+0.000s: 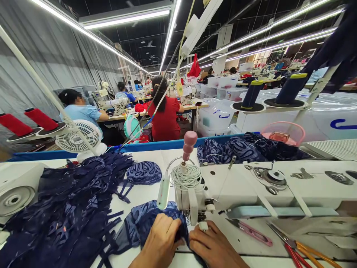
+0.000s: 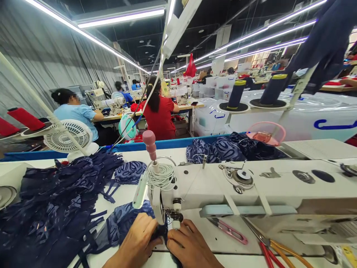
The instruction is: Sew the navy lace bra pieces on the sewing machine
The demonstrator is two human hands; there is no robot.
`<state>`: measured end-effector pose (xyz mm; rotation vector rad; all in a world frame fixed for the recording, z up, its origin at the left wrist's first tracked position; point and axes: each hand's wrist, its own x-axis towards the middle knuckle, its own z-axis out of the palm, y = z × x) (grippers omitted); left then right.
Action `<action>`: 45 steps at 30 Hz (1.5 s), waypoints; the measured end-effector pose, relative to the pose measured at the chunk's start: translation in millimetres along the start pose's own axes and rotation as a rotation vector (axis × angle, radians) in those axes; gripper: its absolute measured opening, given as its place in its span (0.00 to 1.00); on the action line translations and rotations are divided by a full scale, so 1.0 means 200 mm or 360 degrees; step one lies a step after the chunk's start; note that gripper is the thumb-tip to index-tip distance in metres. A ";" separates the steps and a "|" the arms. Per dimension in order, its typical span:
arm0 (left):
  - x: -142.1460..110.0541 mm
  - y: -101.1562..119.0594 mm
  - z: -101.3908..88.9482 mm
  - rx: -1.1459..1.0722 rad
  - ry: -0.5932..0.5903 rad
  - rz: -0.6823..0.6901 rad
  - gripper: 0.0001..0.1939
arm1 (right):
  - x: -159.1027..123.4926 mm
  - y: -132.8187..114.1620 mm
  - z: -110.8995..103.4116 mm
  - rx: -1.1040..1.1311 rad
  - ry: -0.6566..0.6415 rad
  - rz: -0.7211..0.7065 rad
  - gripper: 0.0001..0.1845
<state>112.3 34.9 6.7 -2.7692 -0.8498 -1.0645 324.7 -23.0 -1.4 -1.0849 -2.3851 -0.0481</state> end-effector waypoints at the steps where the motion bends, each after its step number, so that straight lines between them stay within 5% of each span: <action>1: 0.00 0.00 -0.01 0.0000 0.0010 0.0005 0.11 | -0.01 0.01 0.02 0.0003 0.0066 -0.0012 0.07; 3: 0.00 0.00 -0.02 0.0017 0.0059 0.0089 0.14 | -0.02 0.01 0.04 0.0019 0.0132 0.0014 0.03; 8: 0.02 0.00 -0.01 0.0198 0.0200 0.0281 0.15 | -0.02 -0.01 0.06 0.0022 0.0218 0.0012 0.14; 13: -0.03 0.01 0.06 0.0115 0.0196 0.0174 0.20 | -0.01 -0.02 0.04 0.0011 0.0365 0.0026 0.17; 18: -0.01 0.02 0.06 0.0099 0.0278 0.0188 0.16 | 0.00 -0.02 0.02 0.0044 0.0305 0.0089 0.18; 26: 0.04 0.00 0.03 0.0142 0.0132 0.0085 0.14 | 0.01 0.04 0.00 -0.0108 0.0150 -0.0058 0.10; 32: 0.02 0.03 -0.01 0.0137 0.0099 0.0020 0.15 | 0.02 0.00 -0.03 -0.0260 0.0223 -0.0127 0.13; 37: 0.03 0.02 -0.04 0.0038 -0.0028 0.0022 0.16 | -0.01 -0.02 0.06 -0.0232 0.0401 -0.0051 0.14; 45: 0.00 0.01 0.01 -0.0141 -0.0057 -0.0033 0.17 | 0.00 -0.04 0.05 -0.0199 0.0355 -0.0001 0.12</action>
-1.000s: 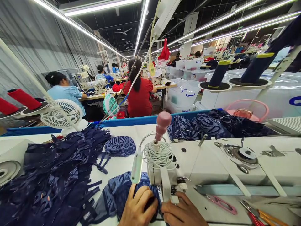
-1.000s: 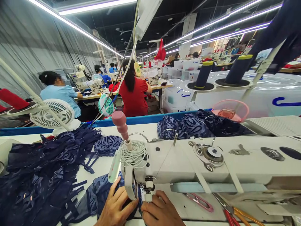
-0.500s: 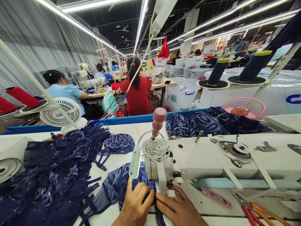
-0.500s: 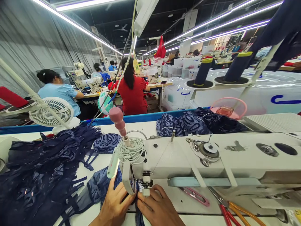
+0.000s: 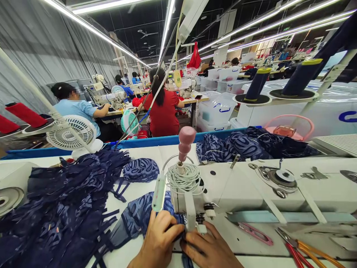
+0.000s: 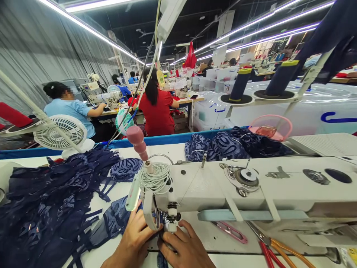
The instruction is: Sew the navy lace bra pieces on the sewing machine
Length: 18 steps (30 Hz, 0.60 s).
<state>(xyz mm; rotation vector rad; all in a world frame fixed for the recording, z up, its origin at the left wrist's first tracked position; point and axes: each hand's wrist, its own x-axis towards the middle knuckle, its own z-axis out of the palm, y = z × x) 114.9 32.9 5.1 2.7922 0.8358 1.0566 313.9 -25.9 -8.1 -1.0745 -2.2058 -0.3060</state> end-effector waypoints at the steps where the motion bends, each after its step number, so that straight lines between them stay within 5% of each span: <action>1: -0.01 0.00 0.01 0.0009 0.0024 0.0047 0.17 | 0.00 0.00 -0.01 0.0009 -0.0025 0.0016 0.12; 18: -0.01 -0.02 0.07 0.0268 0.0272 0.0236 0.17 | 0.00 0.00 0.01 -0.0026 0.0080 0.0083 0.07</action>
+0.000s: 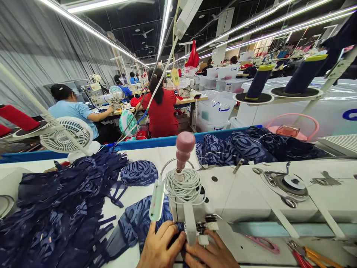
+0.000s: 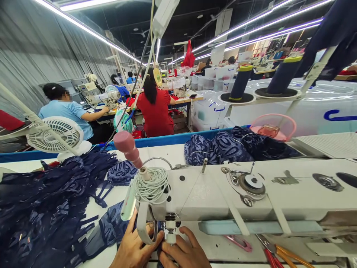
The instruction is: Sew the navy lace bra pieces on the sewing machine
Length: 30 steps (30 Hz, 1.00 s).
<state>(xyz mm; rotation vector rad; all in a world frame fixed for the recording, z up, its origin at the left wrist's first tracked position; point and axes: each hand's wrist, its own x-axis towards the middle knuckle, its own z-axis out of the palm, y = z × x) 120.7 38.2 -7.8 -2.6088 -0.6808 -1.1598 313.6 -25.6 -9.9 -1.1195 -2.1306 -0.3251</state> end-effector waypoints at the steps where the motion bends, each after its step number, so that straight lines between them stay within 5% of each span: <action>1: -0.01 0.00 0.01 0.0009 -0.0038 -0.0026 0.16 | 0.00 0.01 0.00 -0.0017 0.0005 -0.0019 0.07; 6: 0.01 -0.02 0.00 0.0052 -0.0266 -0.0118 0.20 | 0.03 0.03 -0.01 -0.0099 -0.0018 -0.0081 0.08; 15: -0.01 -0.09 -0.15 0.0090 -0.0141 -0.0298 0.19 | -0.01 0.00 -0.03 0.0092 -0.0078 -0.0025 0.11; 24: 0.03 -0.05 -0.14 -0.0178 -0.0398 -0.0118 0.14 | 0.01 -0.02 -0.04 0.0121 -0.0035 -0.0042 0.09; 30: 0.02 -0.03 -0.11 -0.0051 -0.0216 0.0039 0.14 | 0.01 -0.02 -0.03 0.0087 -0.0018 -0.0063 0.09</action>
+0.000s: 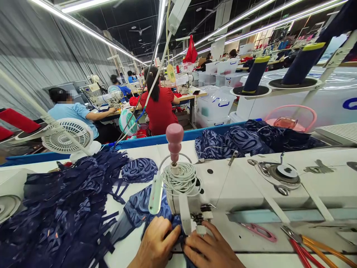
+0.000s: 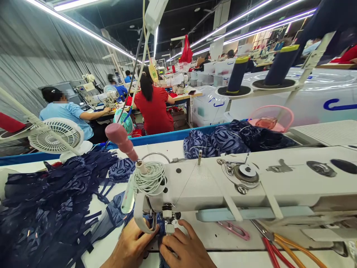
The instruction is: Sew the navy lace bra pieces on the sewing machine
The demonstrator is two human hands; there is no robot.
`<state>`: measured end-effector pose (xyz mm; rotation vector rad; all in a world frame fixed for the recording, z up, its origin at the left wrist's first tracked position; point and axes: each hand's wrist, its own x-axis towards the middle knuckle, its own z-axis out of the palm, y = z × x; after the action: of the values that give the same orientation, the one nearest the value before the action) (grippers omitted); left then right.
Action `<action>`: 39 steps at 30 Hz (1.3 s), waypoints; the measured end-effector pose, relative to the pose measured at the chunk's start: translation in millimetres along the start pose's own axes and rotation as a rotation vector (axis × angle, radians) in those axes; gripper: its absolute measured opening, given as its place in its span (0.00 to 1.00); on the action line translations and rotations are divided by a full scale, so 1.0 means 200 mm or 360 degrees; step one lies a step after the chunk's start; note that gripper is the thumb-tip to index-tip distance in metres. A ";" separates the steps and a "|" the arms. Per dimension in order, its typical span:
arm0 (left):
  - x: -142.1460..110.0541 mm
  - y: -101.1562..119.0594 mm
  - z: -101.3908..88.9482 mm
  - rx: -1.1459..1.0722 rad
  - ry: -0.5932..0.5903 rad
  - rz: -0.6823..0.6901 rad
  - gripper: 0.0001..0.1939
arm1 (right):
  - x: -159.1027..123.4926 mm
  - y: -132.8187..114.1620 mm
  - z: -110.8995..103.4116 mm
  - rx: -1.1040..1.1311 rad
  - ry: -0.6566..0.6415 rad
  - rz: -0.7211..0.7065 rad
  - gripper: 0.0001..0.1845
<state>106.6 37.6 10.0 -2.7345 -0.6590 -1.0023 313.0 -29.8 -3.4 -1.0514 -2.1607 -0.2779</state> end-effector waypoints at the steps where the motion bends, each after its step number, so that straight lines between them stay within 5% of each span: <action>1: 0.01 0.00 0.00 0.0019 0.0032 0.0007 0.15 | 0.00 0.00 0.00 0.0002 -0.0007 0.0002 0.09; 13: 0.05 0.03 0.01 0.0161 0.0105 0.0049 0.22 | 0.00 -0.01 0.00 -0.0056 -0.0035 0.0002 0.06; 18: 0.04 0.04 0.05 0.0089 0.0235 -0.0035 0.19 | -0.02 0.00 0.05 -0.0052 0.0112 0.0044 0.08; 22: 0.04 0.03 0.06 0.0126 0.0144 -0.0159 0.19 | -0.01 0.01 0.06 -0.0106 0.0189 0.0003 0.10; 28: 0.05 0.03 0.05 0.0069 0.0231 -0.0133 0.18 | 0.00 0.02 0.02 -0.0099 -0.0032 0.0026 0.11; 34: 0.06 0.03 0.05 0.0052 0.0036 -0.0201 0.15 | -0.02 0.05 0.05 -0.0151 0.0023 -0.0038 0.13; 39: 0.08 0.04 0.00 0.0003 0.0046 -0.0226 0.14 | 0.00 0.03 0.03 -0.0214 -0.0116 -0.0001 0.14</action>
<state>121.2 35.9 20.6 -2.6980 -0.8594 -1.0681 315.6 -23.3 -8.9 -1.1518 -2.2330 -0.3959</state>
